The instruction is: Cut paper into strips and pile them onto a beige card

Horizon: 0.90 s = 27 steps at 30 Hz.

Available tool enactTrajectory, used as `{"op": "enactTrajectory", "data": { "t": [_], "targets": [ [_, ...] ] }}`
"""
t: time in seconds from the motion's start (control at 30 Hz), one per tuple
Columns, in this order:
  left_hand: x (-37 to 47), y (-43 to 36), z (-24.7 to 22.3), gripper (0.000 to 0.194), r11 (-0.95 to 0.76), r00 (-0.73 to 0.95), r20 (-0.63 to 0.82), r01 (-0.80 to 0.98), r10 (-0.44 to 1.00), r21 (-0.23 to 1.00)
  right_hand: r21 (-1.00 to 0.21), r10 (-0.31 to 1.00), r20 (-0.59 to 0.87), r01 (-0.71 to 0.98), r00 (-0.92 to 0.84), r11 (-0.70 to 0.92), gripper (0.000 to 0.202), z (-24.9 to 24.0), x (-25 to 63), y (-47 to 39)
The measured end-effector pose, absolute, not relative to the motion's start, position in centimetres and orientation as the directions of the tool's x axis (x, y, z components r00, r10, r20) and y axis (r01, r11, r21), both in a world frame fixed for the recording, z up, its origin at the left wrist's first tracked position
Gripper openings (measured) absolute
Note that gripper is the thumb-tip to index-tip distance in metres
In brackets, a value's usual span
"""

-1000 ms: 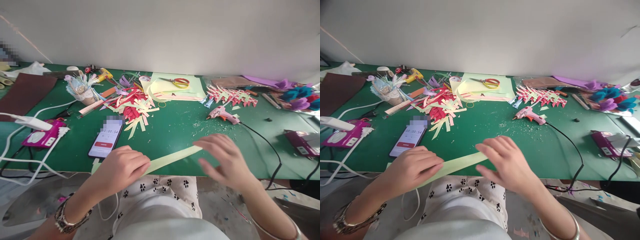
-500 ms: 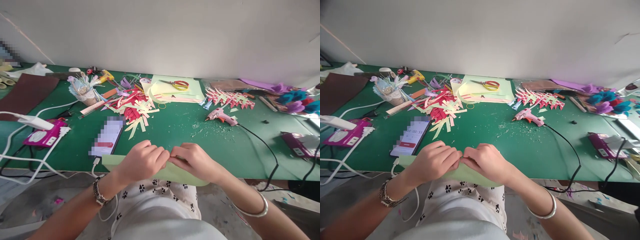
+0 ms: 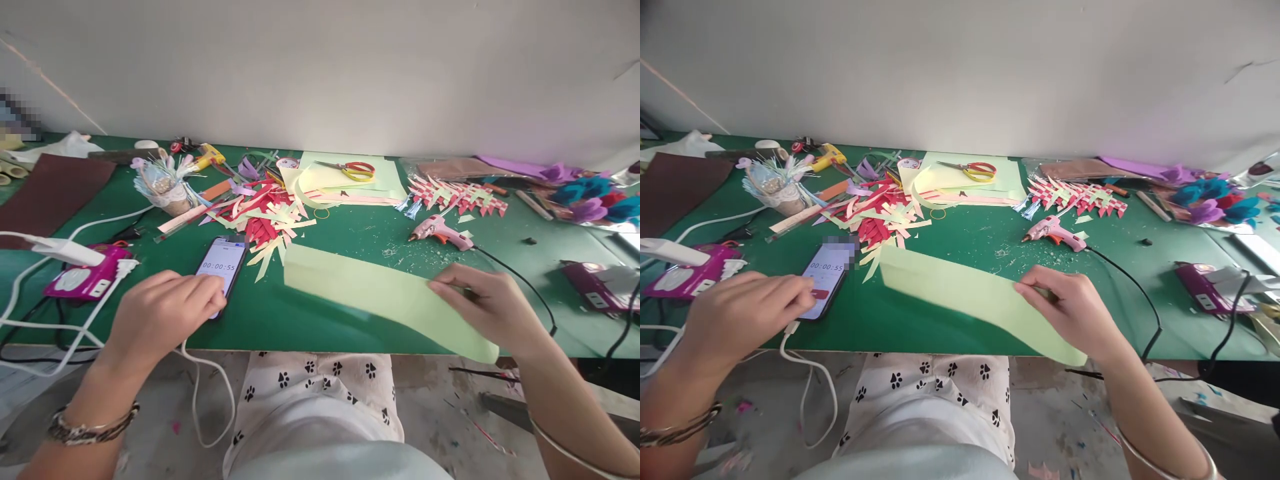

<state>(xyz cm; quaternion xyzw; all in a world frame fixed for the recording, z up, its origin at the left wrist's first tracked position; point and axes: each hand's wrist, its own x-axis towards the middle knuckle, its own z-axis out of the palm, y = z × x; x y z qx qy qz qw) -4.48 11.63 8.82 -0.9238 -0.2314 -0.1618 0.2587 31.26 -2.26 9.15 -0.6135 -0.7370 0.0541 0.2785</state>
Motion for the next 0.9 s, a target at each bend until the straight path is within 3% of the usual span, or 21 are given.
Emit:
{"op": "enactTrajectory", "data": {
  "t": [0.1, 0.13, 0.2, 0.27, 0.37, 0.43, 0.53, 0.7, 0.8, 0.9],
  "targets": [
    [-2.1, 10.5, 9.1, 0.007, -0.838, 0.747, 0.611, 0.490, 0.263, -0.238, -0.093, 0.795, 0.536, 0.916, -0.284, 0.390, 0.014, 9.1, 29.5, -2.0],
    [-0.9, 10.1, 9.1, 0.011, -0.877, 0.722, 0.668, 0.425, 0.178, -0.226, 0.030, 0.730, 0.574, 0.900, -0.371, 0.434, 0.012, 8.9, 28.6, -1.8],
    [1.7, 9.3, 8.7, 0.026, -0.894, 0.745, 0.655, 0.370, 0.124, -0.252, 0.217, 0.601, 0.635, 0.858, -0.486, 0.465, 0.007, 8.3, 27.0, -1.3],
    [3.7, 8.6, 8.0, 0.023, -0.915, 0.804, 0.588, 0.302, 0.094, -0.266, 0.294, 0.530, 0.660, 0.832, -0.532, 0.470, 0.004, 7.6, 26.0, -0.9],
    [5.2, 8.1, 6.9, 0.006, -0.921, 0.820, 0.569, 0.261, 0.055, -0.288, 0.285, 0.560, 0.640, 0.840, -0.526, 0.462, 0.003, 6.5, 25.3, -0.5],
    [5.7, 7.8, 6.4, 0.010, -0.934, 0.821, 0.569, 0.238, 0.047, -0.265, 0.258, 0.596, 0.620, 0.850, -0.510, 0.459, 0.006, 5.9, 24.9, -0.3],
    [6.3, 7.6, 6.2, 0.027, -0.973, 0.833, 0.550, 0.174, 0.064, -0.151, 0.164, 0.614, 0.635, 0.858, -0.469, 0.486, 0.018, 5.5, 24.1, 0.1],
    [6.3, 8.0, 6.8, 0.030, -0.992, 0.861, 0.496, 0.122, 0.113, 0.015, -0.052, 0.677, 0.611, 0.833, -0.410, 0.551, 0.022, 5.3, 24.3, 0.4],
    [4.4, 9.0, 7.2, 0.028, -0.982, 0.858, 0.480, 0.139, 0.184, 0.129, -0.094, 0.729, 0.580, 0.860, -0.363, 0.502, 0.021, 4.8, 27.4, 0.0],
    [1.9, 10.4, 7.6, 0.021, -0.941, 0.815, 0.474, 0.260, 0.333, 0.215, -0.074, 0.762, 0.601, 0.933, -0.241, 0.353, 0.020, 4.3, 31.4, -0.9]
  ]
}}
